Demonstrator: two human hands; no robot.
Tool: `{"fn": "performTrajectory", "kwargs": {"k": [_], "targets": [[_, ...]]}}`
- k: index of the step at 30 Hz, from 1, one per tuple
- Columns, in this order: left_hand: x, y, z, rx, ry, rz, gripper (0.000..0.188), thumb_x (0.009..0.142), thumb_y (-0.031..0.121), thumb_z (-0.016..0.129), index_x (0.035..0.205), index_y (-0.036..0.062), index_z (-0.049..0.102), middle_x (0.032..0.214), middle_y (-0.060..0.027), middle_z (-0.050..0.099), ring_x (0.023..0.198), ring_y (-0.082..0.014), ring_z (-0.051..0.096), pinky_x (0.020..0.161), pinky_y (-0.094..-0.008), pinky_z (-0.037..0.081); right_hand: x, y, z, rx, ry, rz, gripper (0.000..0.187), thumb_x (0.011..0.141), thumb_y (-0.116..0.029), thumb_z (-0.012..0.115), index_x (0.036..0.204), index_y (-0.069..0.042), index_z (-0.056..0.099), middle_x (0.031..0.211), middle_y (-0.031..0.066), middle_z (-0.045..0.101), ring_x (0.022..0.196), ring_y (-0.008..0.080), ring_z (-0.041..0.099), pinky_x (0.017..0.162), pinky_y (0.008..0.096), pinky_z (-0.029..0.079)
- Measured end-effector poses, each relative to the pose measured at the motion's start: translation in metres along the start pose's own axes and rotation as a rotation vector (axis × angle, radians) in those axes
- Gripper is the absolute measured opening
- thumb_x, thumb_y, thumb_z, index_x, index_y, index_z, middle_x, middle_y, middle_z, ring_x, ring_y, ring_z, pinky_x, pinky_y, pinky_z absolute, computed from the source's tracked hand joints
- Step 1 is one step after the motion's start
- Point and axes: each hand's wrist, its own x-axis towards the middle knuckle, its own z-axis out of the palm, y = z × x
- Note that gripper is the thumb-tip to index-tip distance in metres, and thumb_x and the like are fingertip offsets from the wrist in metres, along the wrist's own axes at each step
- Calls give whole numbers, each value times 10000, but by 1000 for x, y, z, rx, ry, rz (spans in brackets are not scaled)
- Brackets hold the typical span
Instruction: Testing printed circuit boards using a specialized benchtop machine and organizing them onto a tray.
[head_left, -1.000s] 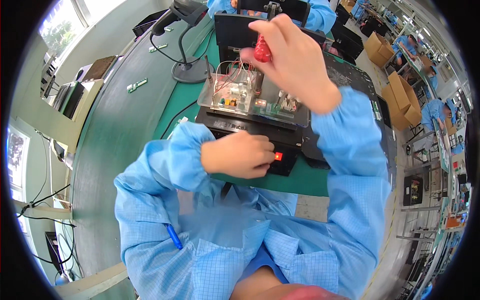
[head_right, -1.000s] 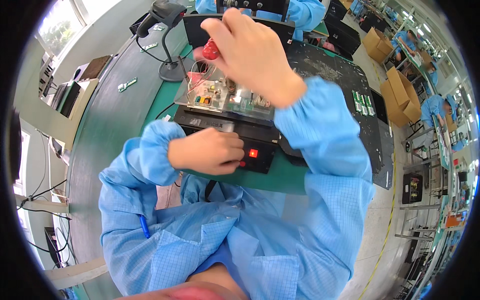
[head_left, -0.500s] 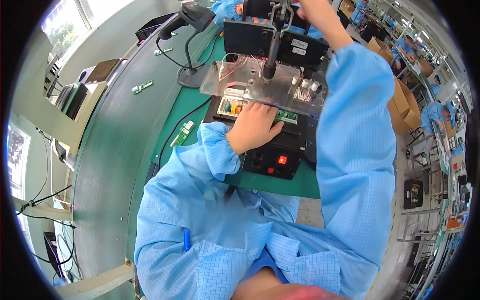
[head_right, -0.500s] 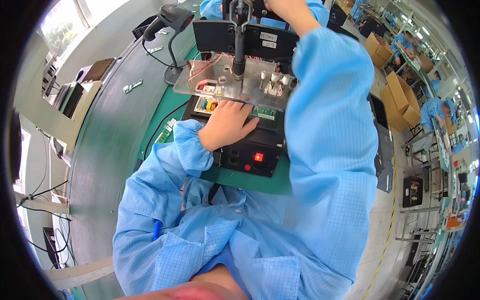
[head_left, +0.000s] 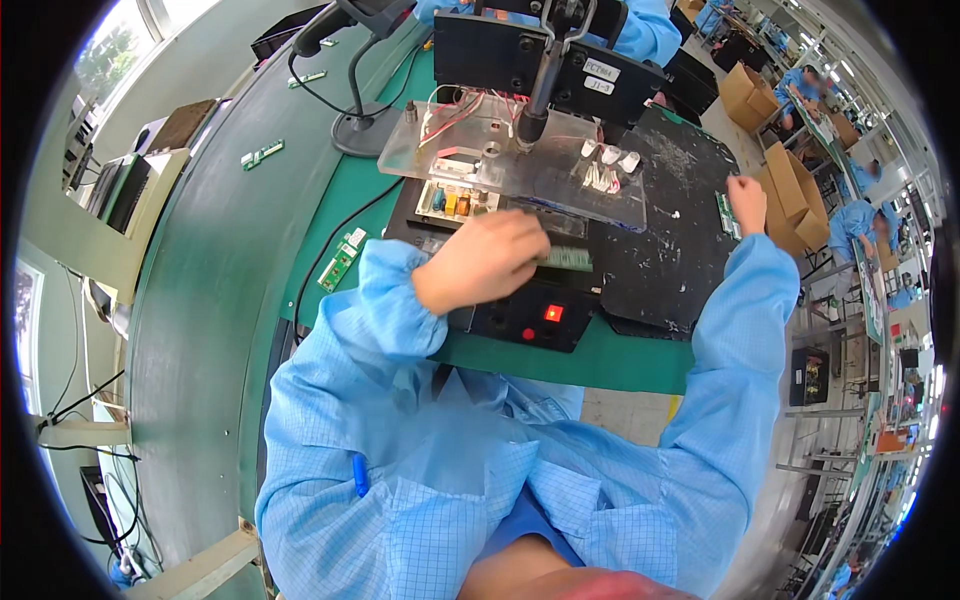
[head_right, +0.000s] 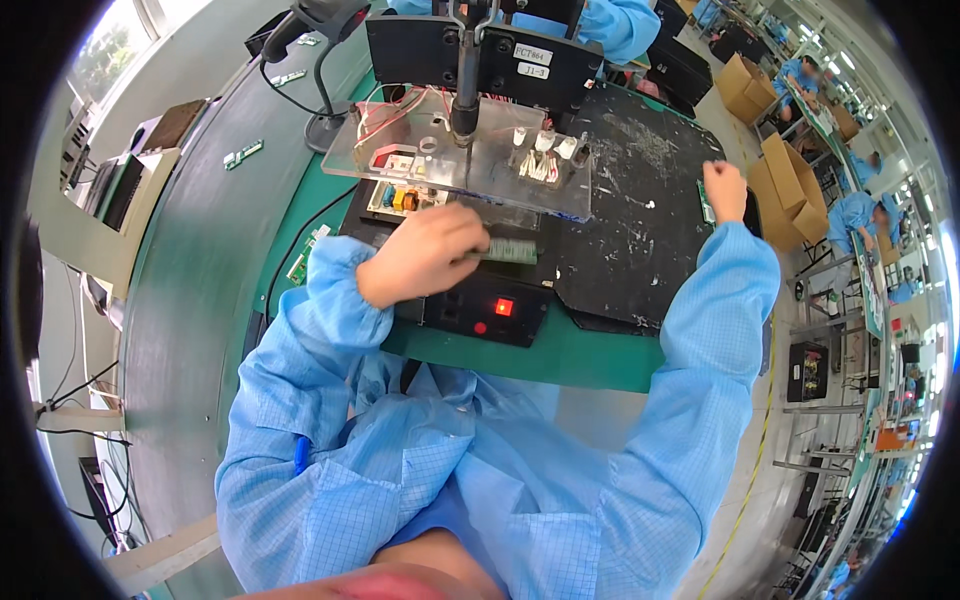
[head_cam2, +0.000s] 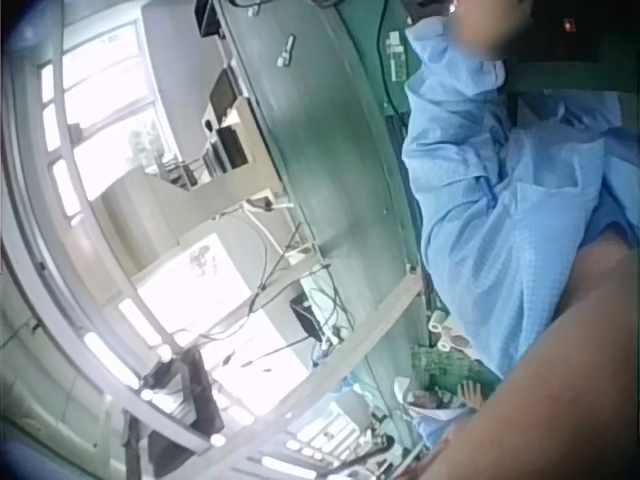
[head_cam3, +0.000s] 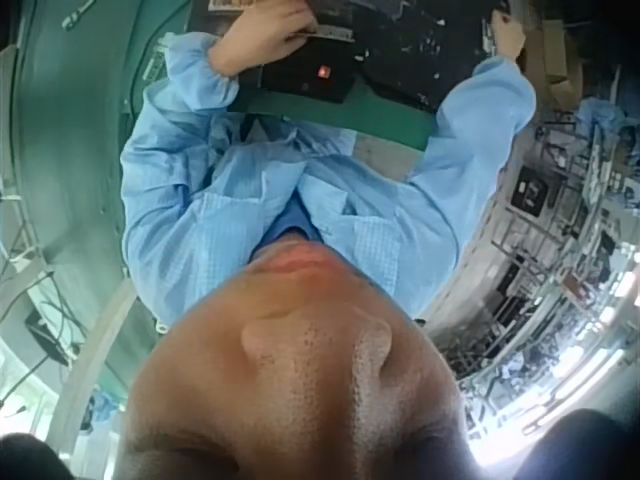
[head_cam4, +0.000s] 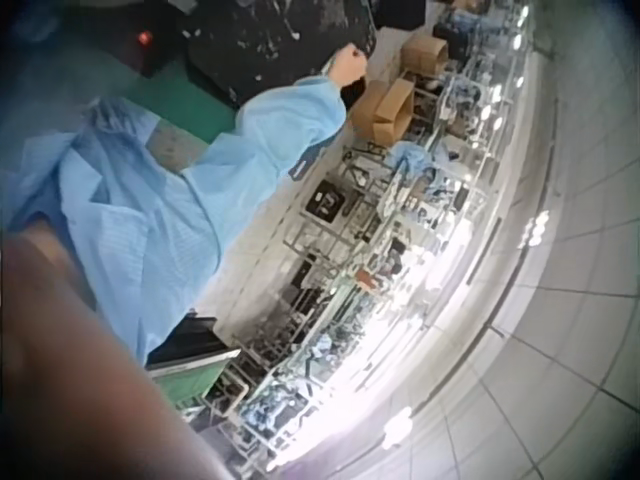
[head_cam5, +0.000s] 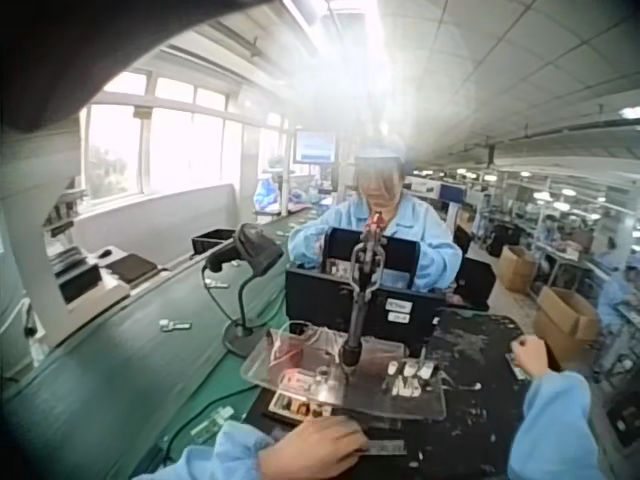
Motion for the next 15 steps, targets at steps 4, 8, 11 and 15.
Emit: {"fn": "performTrajectory", "kwargs": {"k": [4,8,11,15], "targets": [[-25,29,-24,-52,160,232,269,608,-3,715,833,46,575,908,-92,612,863,-305,633,741,-396,539,-22,46,34,-44,29,-3,318,866,-281,593,1060,-52,695,1036,195,695,1005,370,649,886,432,502],[-57,27,-61,-50,712,-218,284,757,-47,745,960,44,568,914,-101,666,877,-220,656,722,-356,533,-28,89,57,-95,20,-298,337,882,-221,572,1183,-101,664,1244,197,615,1159,374,570,1004,426,444],[-66,-26,-104,-352,1105,-523,228,881,-1,682,1068,23,553,1026,-87,648,893,-155,633,787,-306,530,-37,73,63,-217,9,-164,401,884,-285,561,1253,-144,631,1307,158,586,1232,365,518,1052,464,401],[-89,-134,-144,-1131,1188,-760,160,942,39,602,1068,-57,577,1083,-136,619,1056,-244,601,953,-357,518,-48,14,53,-357,-88,132,441,887,-319,528,1297,-177,603,1332,119,580,1269,358,490,1051,515,393]]}}
